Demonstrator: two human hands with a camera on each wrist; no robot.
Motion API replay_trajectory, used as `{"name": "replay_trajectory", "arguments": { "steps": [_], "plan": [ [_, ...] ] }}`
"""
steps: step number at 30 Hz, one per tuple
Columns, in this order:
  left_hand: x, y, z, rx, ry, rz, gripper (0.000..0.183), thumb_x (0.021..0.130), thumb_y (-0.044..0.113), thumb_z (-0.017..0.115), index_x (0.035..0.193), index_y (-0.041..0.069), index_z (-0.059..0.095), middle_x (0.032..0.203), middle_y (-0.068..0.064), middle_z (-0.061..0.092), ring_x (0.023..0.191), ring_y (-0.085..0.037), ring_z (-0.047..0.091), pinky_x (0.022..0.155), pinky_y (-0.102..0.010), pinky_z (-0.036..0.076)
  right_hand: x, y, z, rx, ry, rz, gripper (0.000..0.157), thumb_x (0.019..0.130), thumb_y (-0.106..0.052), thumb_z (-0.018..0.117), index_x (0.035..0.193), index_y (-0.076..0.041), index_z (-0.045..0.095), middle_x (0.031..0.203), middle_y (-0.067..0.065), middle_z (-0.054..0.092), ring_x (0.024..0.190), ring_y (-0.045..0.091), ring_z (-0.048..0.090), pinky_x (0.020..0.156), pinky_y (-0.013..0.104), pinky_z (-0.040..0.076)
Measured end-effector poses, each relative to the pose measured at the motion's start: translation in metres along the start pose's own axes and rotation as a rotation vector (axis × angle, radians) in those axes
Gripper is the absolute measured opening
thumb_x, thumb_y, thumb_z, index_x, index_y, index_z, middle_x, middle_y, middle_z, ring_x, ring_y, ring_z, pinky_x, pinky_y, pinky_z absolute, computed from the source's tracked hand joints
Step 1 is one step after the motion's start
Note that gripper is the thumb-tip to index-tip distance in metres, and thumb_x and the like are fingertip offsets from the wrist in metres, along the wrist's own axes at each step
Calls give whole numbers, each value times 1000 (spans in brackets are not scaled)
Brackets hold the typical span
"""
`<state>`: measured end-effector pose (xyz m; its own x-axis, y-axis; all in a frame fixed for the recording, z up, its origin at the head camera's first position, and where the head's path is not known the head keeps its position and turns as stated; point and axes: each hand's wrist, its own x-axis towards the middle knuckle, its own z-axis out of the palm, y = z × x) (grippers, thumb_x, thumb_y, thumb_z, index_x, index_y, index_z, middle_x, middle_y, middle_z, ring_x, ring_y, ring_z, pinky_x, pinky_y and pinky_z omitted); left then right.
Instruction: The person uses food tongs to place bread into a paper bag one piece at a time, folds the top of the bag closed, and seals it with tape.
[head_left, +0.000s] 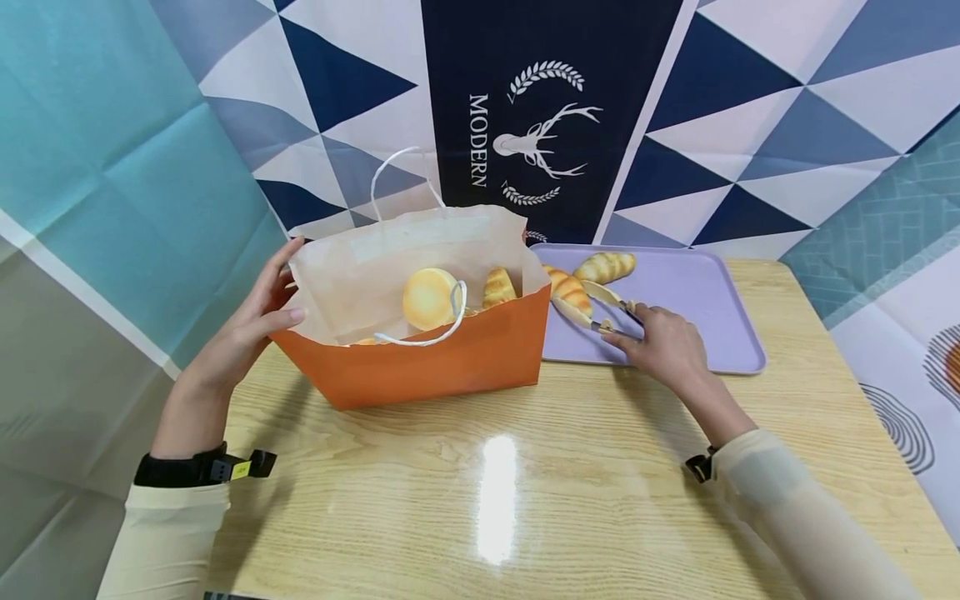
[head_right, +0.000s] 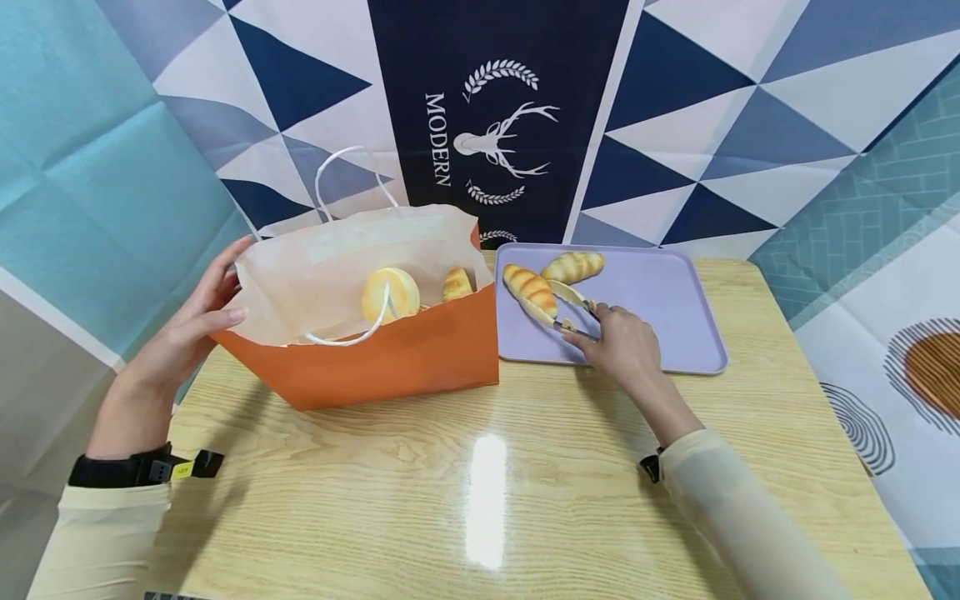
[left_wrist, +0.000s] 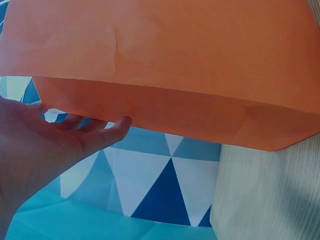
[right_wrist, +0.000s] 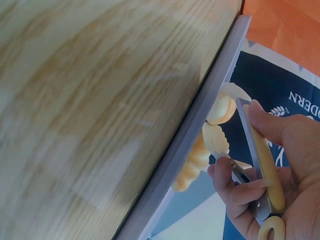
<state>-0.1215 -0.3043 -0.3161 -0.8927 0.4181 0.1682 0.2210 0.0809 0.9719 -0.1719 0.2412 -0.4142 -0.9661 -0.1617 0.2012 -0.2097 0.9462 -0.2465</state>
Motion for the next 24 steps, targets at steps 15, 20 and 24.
{"name": "replay_trajectory", "arguments": {
  "steps": [15, 20, 24],
  "plan": [
    [1, 2, 2, 0, 6, -11, 74, 97, 7, 41, 160, 27, 6, 155, -16, 17, 134, -39, 22, 99, -42, 33, -4, 0, -6, 21, 44, -13, 54, 82, -48, 75, 100, 2, 66, 78, 21, 64, 64, 39, 57, 51, 56, 40],
    [1, 1, 2, 0, 6, -6, 74, 97, 7, 41, 160, 25, 5, 155, -17, 17, 133, -39, 23, 97, -37, 37, -2, -2, -18, 35, 67, -8, 55, 83, -49, 74, 104, 1, 67, 80, 22, 66, 66, 38, 57, 51, 56, 41],
    [1, 0, 2, -7, 3, 2, 74, 97, 6, 40, 160, 25, 5, 155, -17, 16, 133, -40, 22, 95, -33, 40, 0, -6, -31, 34, 93, -17, 59, 84, -51, 73, 112, 1, 67, 84, 24, 67, 68, 39, 59, 51, 56, 41]
  ]
}}
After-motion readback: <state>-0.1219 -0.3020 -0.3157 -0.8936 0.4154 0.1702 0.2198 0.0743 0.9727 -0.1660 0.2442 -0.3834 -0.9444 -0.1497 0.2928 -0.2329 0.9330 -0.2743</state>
